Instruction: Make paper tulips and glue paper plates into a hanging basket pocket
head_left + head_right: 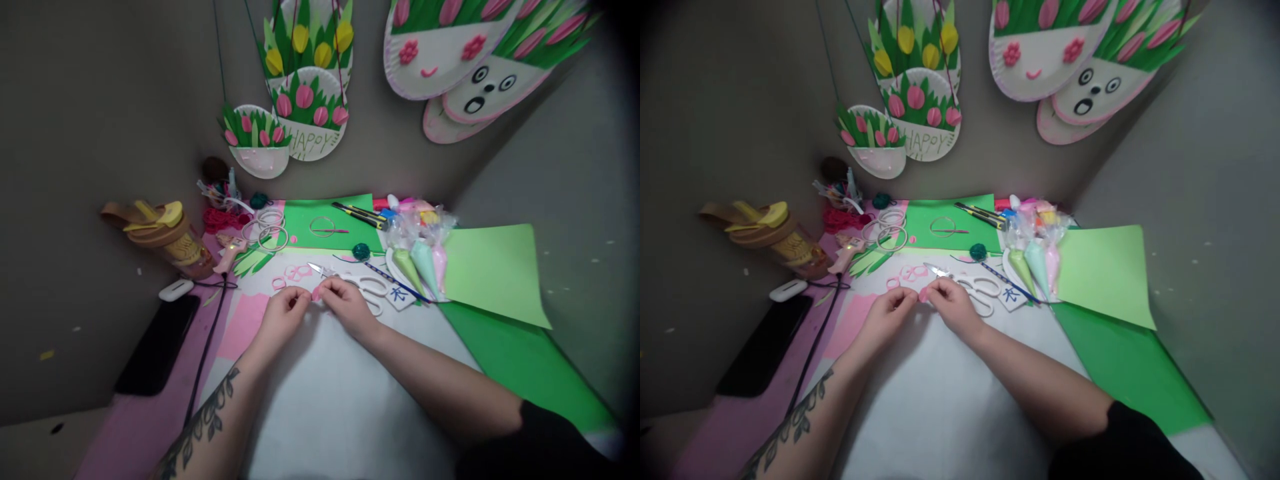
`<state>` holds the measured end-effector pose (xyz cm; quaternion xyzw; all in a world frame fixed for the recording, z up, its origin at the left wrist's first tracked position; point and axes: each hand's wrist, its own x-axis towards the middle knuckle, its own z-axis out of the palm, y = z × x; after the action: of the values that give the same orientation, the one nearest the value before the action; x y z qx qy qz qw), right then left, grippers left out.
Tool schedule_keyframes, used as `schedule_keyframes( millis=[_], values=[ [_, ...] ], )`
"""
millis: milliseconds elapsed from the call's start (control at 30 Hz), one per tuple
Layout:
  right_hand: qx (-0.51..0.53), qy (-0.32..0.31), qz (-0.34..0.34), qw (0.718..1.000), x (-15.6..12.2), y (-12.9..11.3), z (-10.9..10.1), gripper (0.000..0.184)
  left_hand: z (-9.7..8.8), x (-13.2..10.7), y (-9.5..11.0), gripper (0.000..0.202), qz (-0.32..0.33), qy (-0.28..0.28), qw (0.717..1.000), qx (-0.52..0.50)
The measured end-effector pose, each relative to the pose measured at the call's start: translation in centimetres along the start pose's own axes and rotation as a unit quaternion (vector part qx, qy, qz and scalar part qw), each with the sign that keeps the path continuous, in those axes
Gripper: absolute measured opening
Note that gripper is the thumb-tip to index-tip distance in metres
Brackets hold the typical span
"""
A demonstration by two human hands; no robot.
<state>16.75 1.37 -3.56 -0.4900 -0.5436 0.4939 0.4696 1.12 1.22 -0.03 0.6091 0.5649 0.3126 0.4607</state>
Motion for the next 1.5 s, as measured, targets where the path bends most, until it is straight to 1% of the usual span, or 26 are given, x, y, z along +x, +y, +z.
schedule_keyframes(
  millis=[133,267,500,633,800,900,1033,1133,1300,1367,1500],
  values=[
    [-0.005,0.0,-0.009,1.0,0.0,0.0,-0.1,0.017,0.0,0.0,0.0,0.026,-0.002,-0.003,1.0,-0.008],
    [-0.01,0.004,-0.023,1.0,0.1,0.2,-0.1,0.016,0.1,0.1,-0.2,0.029,0.01,-0.001,1.0,0.004],
    [-0.028,0.009,-0.035,0.999,0.1,0.4,0.0,0.016,0.3,0.1,-1.2,0.029,0.076,0.015,0.992,0.095],
    [-0.021,0.003,-0.024,0.999,0.1,0.3,0.0,0.02,0.4,0.1,-1.6,0.032,0.091,0.018,0.987,0.129],
    [0.017,-0.008,0.005,1.0,0.1,0.5,0.0,0.03,0.4,0.1,-1.5,0.036,0.067,0.015,0.994,0.091],
    [0.032,-0.013,0.005,0.999,0.1,0.5,0.2,0.021,0.5,0.2,-1.5,0.032,0.056,0.011,0.995,0.087],
    [0.019,-0.004,0.008,1.0,0.2,0.4,0.4,0.01,0.6,0.3,-1.7,0.026,0.06,0.012,0.993,0.104],
    [0.013,-0.004,0.012,1.0,0.2,0.3,0.4,0.012,0.6,0.3,-1.8,0.024,0.061,0.011,0.992,0.11],
    [0.027,-0.001,0.036,0.999,0.2,0.2,0.4,0.014,0.5,0.1,-1.5,0.018,0.047,0.007,0.994,0.095],
    [0.034,0.001,0.046,0.998,0.3,0.4,0.3,0.014,0.4,0.1,-1.2,0.018,0.033,0.001,0.996,0.077],
    [0.049,0.029,0.076,0.995,0.6,0.9,-0.1,0.014,0.3,0.2,-0.8,0.014,-0.008,-0.021,0.999,0.04]
  ],
)
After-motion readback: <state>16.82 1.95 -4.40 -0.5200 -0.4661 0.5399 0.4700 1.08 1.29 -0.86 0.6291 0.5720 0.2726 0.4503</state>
